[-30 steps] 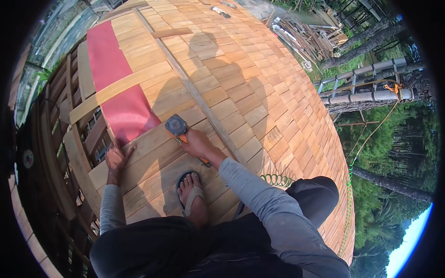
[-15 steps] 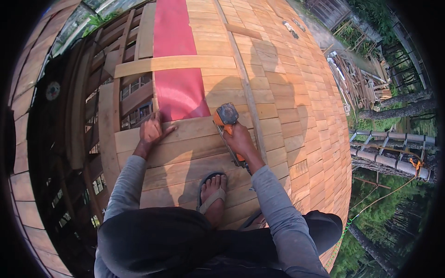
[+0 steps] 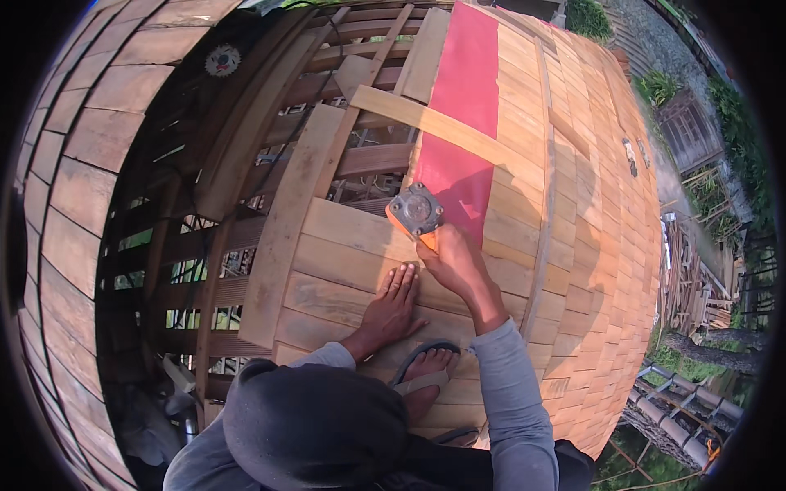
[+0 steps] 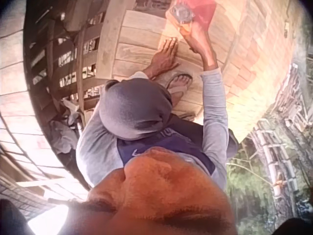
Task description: The person installs wooden tiles on a roof structure by positioning individual boards and securing them using a pneumatic nail gun.
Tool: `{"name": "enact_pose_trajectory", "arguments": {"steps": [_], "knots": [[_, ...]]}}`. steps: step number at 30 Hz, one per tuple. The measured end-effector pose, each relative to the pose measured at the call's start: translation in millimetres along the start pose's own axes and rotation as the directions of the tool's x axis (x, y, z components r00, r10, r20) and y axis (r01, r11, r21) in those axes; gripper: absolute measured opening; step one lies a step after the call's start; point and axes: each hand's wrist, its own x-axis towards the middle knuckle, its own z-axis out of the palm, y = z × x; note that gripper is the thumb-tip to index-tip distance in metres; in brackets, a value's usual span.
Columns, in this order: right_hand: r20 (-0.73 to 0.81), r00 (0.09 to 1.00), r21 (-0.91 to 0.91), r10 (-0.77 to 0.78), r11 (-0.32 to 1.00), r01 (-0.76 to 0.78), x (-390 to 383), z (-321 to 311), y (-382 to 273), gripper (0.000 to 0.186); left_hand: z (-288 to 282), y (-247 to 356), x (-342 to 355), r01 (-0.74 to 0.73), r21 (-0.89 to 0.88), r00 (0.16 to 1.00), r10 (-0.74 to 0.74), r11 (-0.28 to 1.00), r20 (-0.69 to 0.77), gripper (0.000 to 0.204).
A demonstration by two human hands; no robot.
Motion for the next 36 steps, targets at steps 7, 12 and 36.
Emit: {"name": "enact_pose_trajectory", "arguments": {"steps": [7, 12, 36], "knots": [[0.166, 0.967, -0.056, -0.195, 0.977, 0.206, 88, 64, -82, 0.032, 20, 1, 5, -0.077, -0.101, 0.997, 0.075, 0.992, -0.018, 0.086], [0.215, 0.969, -0.036, -0.125, 0.990, 0.136, 94, 80, -71, 0.037, 19, 0, 4, -0.111, -0.180, 0.993, 0.100, 0.977, -0.065, 0.071], [-0.196, 0.980, -0.294, -0.045, 0.956, -0.015, -204, -124, -32, 0.027, 1, 25, 4, -0.167, 0.032, 0.941, 0.169, 0.985, -0.293, 0.075]]}}
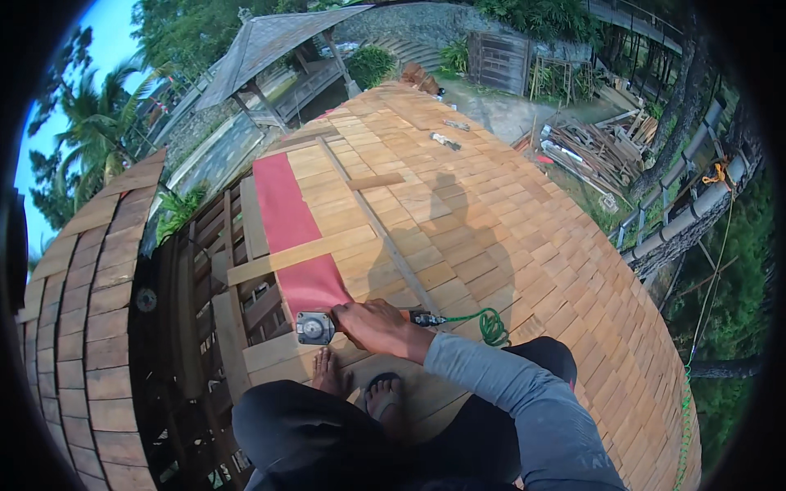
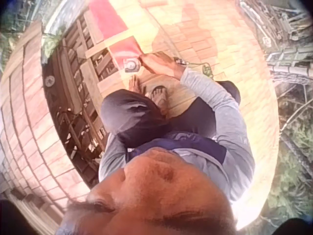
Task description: The person installs wooden tiles on a roof structure by positioning individual boards and securing them using a pneumatic nail gun.
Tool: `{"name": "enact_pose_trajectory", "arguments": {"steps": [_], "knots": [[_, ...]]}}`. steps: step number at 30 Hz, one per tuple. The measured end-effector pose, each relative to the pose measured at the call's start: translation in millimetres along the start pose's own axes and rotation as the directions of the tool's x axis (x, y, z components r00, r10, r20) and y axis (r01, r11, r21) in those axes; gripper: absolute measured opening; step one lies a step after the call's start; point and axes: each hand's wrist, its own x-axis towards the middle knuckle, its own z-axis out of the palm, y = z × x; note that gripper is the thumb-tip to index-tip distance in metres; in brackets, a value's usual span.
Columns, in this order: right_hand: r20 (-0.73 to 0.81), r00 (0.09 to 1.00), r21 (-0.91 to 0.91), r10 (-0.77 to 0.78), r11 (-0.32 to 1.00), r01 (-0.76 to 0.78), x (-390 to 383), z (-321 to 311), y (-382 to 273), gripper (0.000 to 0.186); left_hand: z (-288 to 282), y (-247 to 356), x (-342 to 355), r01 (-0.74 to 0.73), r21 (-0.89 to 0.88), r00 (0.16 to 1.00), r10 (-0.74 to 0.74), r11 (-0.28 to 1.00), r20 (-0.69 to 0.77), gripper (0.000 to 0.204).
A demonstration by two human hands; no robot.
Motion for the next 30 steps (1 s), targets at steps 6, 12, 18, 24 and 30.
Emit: {"name": "enact_pose_trajectory", "arguments": {"steps": [6, 12, 18, 24, 30], "knots": [[0.008, 0.948, -0.004, 0.317, 0.948, -0.317, -113, -20, 67, 0.028, 25, -46, 26, 0.250, -0.369, 0.949, -0.150, 0.895, 0.279, 0.069], [0.036, 0.893, -0.051, 0.448, 0.893, -0.446, -136, -14, 111, 0.031, -30, -110, 103, 0.369, -0.477, 0.925, -0.363, 0.798, 0.109, 0.058], [0.117, 0.859, -0.099, 0.498, 0.867, -0.489, -106, -4, 117, 0.036, -45, -132, 138, 0.300, -0.142, 0.934, -0.261, 0.943, 0.243, 0.067], [0.168, 0.848, 0.012, 0.503, 0.859, -0.512, -52, 49, 141, 0.042, -3, -151, 135, 0.145, 0.049, 0.980, -0.150, 0.988, 0.127, 0.089], [0.206, 0.757, 0.209, 0.620, 0.728, -0.653, -1, 83, 156, 0.037, -3, -137, 135, 0.145, 0.034, 0.936, -0.149, 0.989, 0.318, 0.089]]}}
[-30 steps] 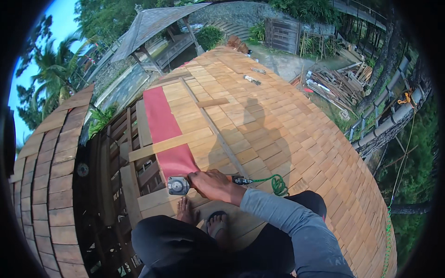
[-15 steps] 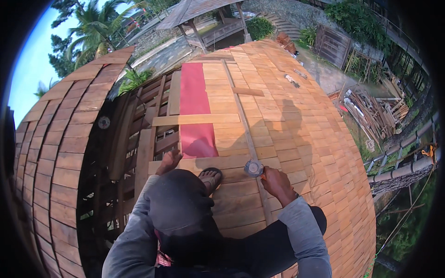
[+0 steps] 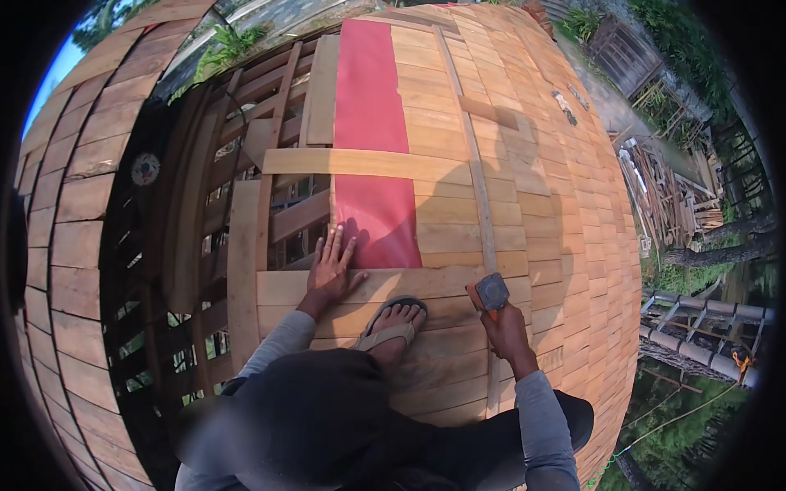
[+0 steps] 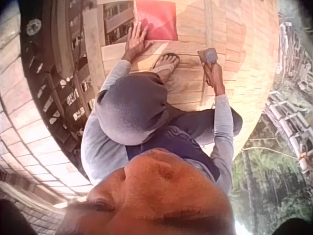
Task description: The person installs wooden tiles on a roof structure by positioning individual boards and securing them using a pneumatic nail gun.
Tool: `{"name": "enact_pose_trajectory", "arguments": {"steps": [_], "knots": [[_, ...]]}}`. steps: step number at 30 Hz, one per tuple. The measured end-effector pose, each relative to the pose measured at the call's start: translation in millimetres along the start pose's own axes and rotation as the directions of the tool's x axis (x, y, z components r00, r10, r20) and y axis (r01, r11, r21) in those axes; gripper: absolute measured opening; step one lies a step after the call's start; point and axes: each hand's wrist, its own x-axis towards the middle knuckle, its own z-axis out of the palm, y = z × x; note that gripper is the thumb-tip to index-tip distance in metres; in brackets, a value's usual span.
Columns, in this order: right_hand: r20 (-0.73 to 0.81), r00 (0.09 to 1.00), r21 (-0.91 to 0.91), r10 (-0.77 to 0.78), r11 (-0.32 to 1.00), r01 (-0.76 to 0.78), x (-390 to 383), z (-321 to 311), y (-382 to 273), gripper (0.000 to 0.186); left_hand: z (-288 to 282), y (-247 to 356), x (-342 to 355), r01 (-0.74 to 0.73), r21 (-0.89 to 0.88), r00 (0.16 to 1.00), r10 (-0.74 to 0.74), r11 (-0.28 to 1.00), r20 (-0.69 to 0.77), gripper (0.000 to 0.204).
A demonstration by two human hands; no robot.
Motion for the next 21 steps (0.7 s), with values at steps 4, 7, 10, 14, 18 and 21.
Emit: {"name": "enact_pose_trajectory", "arguments": {"steps": [4, 7, 10, 14, 18, 21], "knots": [[-0.063, 0.989, -0.099, -0.131, 0.987, 0.125, 37, 40, 12, 0.029, 1, -8, 11, -0.033, -0.066, 0.999, 0.032, 0.997, -0.021, 0.086], [-0.022, 1.000, 0.028, -0.002, 1.000, 0.003, 40, 50, 17, 0.028, -1, -19, 10, -0.038, -0.076, 0.999, 0.038, 0.996, -0.002, 0.082], [0.001, 0.986, 0.068, 0.165, 0.984, -0.165, 41, 52, 15, 0.020, -6, -22, 16, -0.057, -0.107, 0.996, 0.064, 0.993, 0.059, 0.081], [-0.019, 0.973, -0.038, 0.231, 0.972, -0.232, 49, 48, 13, 0.028, -6, -21, 21, -0.100, -0.114, 0.989, 0.111, 0.988, 0.097, 0.079], [0.021, 0.972, 0.014, 0.232, 0.972, -0.233, 64, 46, -1, 0.026, -10, -25, 22, -0.084, -0.158, 0.973, 0.115, 0.984, 0.199, 0.082], [0.025, 0.941, -0.141, 0.337, 0.933, -0.330, 76, 37, -44, 0.028, -11, -30, 20, -0.098, -0.239, 0.970, 0.146, 0.966, 0.194, 0.085]]}}
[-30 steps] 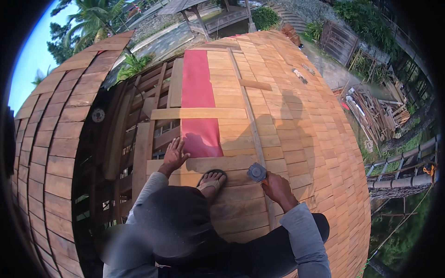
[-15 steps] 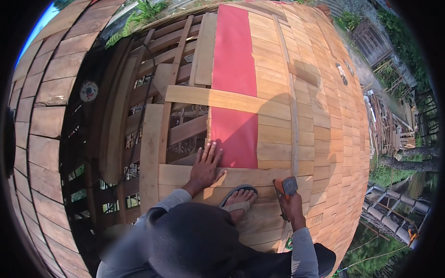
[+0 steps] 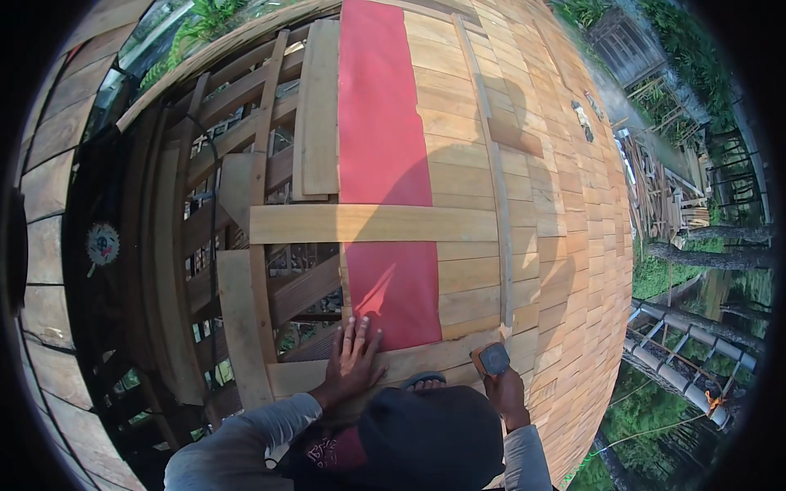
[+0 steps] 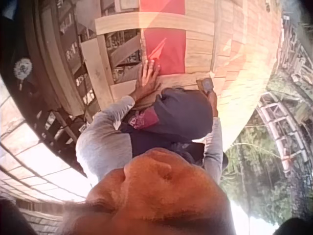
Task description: The person installs wooden tiles on a roof structure by positioning individual boards and securing them using a pneumatic nail gun.
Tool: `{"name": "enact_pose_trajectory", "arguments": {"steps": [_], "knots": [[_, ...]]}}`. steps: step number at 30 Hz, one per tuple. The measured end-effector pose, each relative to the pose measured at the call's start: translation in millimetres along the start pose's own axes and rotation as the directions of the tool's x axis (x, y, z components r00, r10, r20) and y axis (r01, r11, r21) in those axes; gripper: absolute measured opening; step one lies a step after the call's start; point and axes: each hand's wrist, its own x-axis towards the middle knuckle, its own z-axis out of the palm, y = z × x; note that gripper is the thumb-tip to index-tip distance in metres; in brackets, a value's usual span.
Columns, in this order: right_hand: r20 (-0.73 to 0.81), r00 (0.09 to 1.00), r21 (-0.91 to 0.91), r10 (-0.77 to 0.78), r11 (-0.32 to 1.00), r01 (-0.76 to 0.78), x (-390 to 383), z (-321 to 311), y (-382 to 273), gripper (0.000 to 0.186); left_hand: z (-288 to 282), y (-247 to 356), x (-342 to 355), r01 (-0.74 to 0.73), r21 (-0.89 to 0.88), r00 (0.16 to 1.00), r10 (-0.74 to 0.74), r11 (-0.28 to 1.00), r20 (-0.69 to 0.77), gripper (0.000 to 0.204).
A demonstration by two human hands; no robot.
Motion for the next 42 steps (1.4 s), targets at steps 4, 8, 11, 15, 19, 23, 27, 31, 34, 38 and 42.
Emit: {"name": "enact_pose_trajectory", "arguments": {"steps": [4, 8, 11, 15, 19, 23, 27, 31, 34, 38, 42], "knots": [[0.036, 0.997, -0.112, 0.062, 0.992, -0.058, 0, -20, -34, 0.031, 1, 1, 4, -0.032, 0.030, 0.999, 0.032, 0.999, -0.005, 0.085], [0.049, 0.999, -0.149, 0.008, 0.989, -0.001, 7, -23, -46, 0.032, -1, 0, 4, -0.016, 0.024, 1.000, 0.016, 1.000, -0.010, 0.086], [0.039, 0.999, -0.162, -0.024, 0.986, 0.030, 10, -14, -33, 0.033, 1, 0, 3, -0.021, 0.033, 0.999, 0.022, 0.999, -0.024, 0.087], [0.066, 0.998, -0.262, -0.018, 0.964, 0.035, 12, -13, -34, 0.033, 1, 6, 5, -0.017, 0.082, 0.998, 0.022, 0.997, -0.059, 0.086], [0.125, 0.987, -0.323, -0.097, 0.937, 0.133, 23, -25, -50, 0.034, 9, 4, 0, 0.005, 0.069, 0.995, 0.002, 0.998, -0.104, 0.084], [0.183, 0.962, -0.363, -0.200, 0.896, 0.256, 32, -24, -37, 0.035, 27, -1, -11, 0.060, -0.123, 0.956, -0.093, 0.991, -0.278, 0.074], [0.155, 0.942, -0.309, -0.298, 0.891, 0.332, 22, -18, -26, 0.037, 1, -26, -64, 0.202, -0.277, 0.698, -0.336, 0.940, -0.632, 0.068], [0.139, 0.924, -0.339, -0.357, 0.859, 0.383, 11, -6, -14, 0.044, 1, -65, -188, 0.732, -0.289, 0.335, -0.695, 0.617, -0.636, 0.077], [0.123, 0.912, -0.373, -0.391, 0.834, 0.407, -1, -8, 0, 0.034, 15, -69, -243, 0.879, -0.260, 0.222, -0.827, 0.399, -0.516, 0.072], [0.078, 0.873, -0.312, -0.481, 0.820, 0.480, -10, 5, 20, 0.030, 19, -74, -263, 0.901, -0.281, 0.231, -0.915, 0.329, -0.331, 0.063], [0.054, 0.815, -0.391, -0.577, 0.739, 0.549, -15, 4, 15, 0.027, 16, -79, -243, 0.909, -0.274, 0.229, -0.925, 0.314, -0.302, 0.055]]}}
